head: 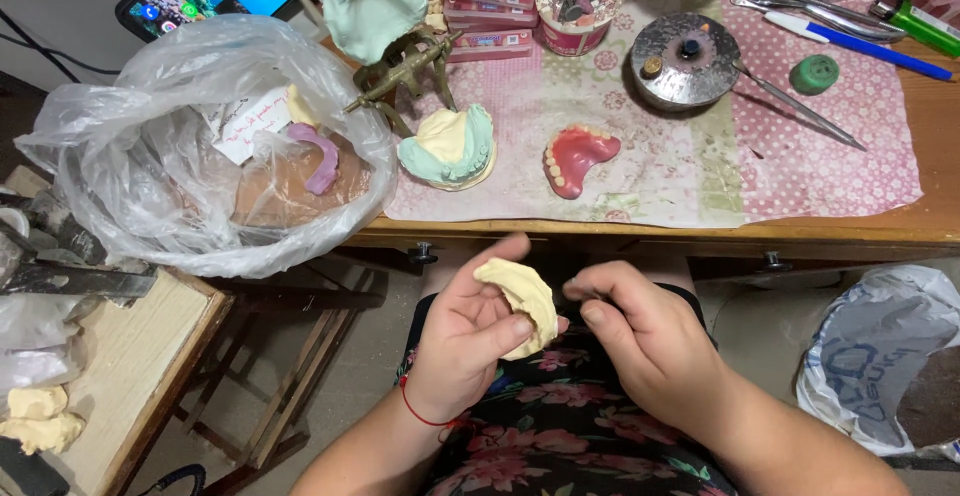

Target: The person shapes a yellow wax-like material into a dental arch using a metal tool. They then handle a pink denture base, apply liquid from a bottle, and use a metal articulator to fit and adjust the components together.

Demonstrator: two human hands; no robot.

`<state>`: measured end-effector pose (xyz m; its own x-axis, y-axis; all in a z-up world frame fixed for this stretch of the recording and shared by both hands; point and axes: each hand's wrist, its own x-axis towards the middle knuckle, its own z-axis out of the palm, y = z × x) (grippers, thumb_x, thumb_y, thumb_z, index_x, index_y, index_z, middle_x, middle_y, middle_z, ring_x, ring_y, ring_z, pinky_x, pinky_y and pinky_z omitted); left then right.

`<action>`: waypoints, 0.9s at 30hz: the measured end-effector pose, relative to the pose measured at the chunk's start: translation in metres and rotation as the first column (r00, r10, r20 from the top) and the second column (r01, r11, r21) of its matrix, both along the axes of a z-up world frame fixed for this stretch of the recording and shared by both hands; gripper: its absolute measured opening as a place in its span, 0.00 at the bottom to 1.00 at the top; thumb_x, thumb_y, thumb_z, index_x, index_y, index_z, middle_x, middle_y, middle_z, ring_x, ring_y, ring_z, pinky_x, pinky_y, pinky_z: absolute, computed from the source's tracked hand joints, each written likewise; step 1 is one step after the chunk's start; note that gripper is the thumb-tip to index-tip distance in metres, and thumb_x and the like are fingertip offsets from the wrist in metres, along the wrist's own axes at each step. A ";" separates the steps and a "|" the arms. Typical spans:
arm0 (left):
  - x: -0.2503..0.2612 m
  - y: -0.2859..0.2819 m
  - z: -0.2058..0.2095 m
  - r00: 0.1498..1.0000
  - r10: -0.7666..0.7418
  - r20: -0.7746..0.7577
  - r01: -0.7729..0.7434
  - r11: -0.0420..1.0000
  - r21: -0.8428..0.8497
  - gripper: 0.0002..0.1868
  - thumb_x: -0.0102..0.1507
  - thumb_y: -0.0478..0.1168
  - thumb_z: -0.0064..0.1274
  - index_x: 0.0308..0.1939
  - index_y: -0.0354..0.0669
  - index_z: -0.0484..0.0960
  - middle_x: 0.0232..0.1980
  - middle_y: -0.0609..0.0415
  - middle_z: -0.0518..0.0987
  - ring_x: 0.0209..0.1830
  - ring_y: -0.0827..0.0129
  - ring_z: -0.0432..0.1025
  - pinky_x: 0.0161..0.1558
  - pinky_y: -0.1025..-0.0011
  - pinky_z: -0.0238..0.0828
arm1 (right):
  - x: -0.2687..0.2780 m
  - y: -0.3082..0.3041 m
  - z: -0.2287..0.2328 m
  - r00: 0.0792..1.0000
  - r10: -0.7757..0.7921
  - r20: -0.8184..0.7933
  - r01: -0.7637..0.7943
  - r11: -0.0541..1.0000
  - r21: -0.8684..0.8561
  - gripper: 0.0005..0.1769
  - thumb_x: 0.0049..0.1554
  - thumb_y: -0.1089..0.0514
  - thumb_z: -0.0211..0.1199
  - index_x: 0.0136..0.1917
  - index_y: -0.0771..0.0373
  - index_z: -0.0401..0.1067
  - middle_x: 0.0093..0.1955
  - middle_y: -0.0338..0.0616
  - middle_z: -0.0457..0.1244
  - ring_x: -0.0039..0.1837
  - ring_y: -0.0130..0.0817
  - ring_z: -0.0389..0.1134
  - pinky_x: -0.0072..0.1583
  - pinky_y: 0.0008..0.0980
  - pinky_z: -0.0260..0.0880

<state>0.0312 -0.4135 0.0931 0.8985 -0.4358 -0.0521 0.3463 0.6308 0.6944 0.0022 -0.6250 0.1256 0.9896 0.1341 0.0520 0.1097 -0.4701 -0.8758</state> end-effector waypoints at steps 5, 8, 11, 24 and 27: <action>-0.002 0.002 -0.001 0.992 0.100 0.082 -0.112 0.981 0.159 0.25 0.63 0.32 0.62 0.63 0.35 0.73 0.55 0.28 0.83 0.45 0.57 0.81 0.40 0.66 0.82 | -0.005 -0.003 0.001 0.998 0.023 -0.065 -0.030 0.993 -0.116 0.12 0.65 0.47 0.49 0.48 0.55 0.64 0.37 0.33 0.62 0.35 0.33 0.59 0.43 0.35 0.63; -0.004 0.004 -0.005 0.961 0.135 0.242 -0.196 0.948 0.249 0.22 0.65 0.32 0.60 0.62 0.35 0.73 0.55 0.32 0.83 0.54 0.54 0.81 0.56 0.63 0.82 | -0.004 -0.001 -0.004 0.998 0.054 -0.043 -0.060 0.984 -0.170 0.07 0.64 0.51 0.54 0.47 0.54 0.65 0.37 0.35 0.62 0.36 0.36 0.60 0.44 0.35 0.63; -0.004 0.003 0.005 0.887 0.156 0.435 -0.337 0.861 0.380 0.17 0.65 0.31 0.59 0.58 0.37 0.79 0.53 0.38 0.85 0.53 0.58 0.82 0.59 0.66 0.81 | -0.005 0.000 -0.005 0.997 0.057 -0.049 -0.064 0.984 -0.167 0.08 0.64 0.50 0.55 0.46 0.54 0.65 0.36 0.33 0.62 0.35 0.33 0.60 0.43 0.33 0.63; -0.002 0.012 0.011 0.643 0.048 0.765 -0.610 0.636 0.473 0.17 0.63 0.32 0.63 0.56 0.44 0.82 0.53 0.49 0.87 0.52 0.62 0.83 0.57 0.69 0.79 | -0.006 -0.001 -0.007 0.996 0.088 -0.007 -0.087 0.977 -0.193 0.08 0.64 0.51 0.57 0.44 0.54 0.65 0.34 0.33 0.62 0.34 0.34 0.59 0.42 0.32 0.62; -0.002 0.013 0.014 0.615 0.011 0.789 -0.618 0.628 0.473 0.16 0.65 0.36 0.62 0.57 0.42 0.81 0.53 0.49 0.87 0.50 0.61 0.83 0.56 0.69 0.80 | -0.004 -0.002 -0.005 0.992 0.119 -0.043 -0.125 0.975 -0.182 0.08 0.64 0.52 0.56 0.43 0.53 0.65 0.35 0.32 0.62 0.34 0.34 0.58 0.42 0.32 0.63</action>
<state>0.0296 -0.4005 0.1067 0.8475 -0.2226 0.4819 -0.5170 -0.1407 0.8443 -0.0021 -0.6272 0.1211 0.9660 0.2581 -0.0164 0.1494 -0.6085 -0.7794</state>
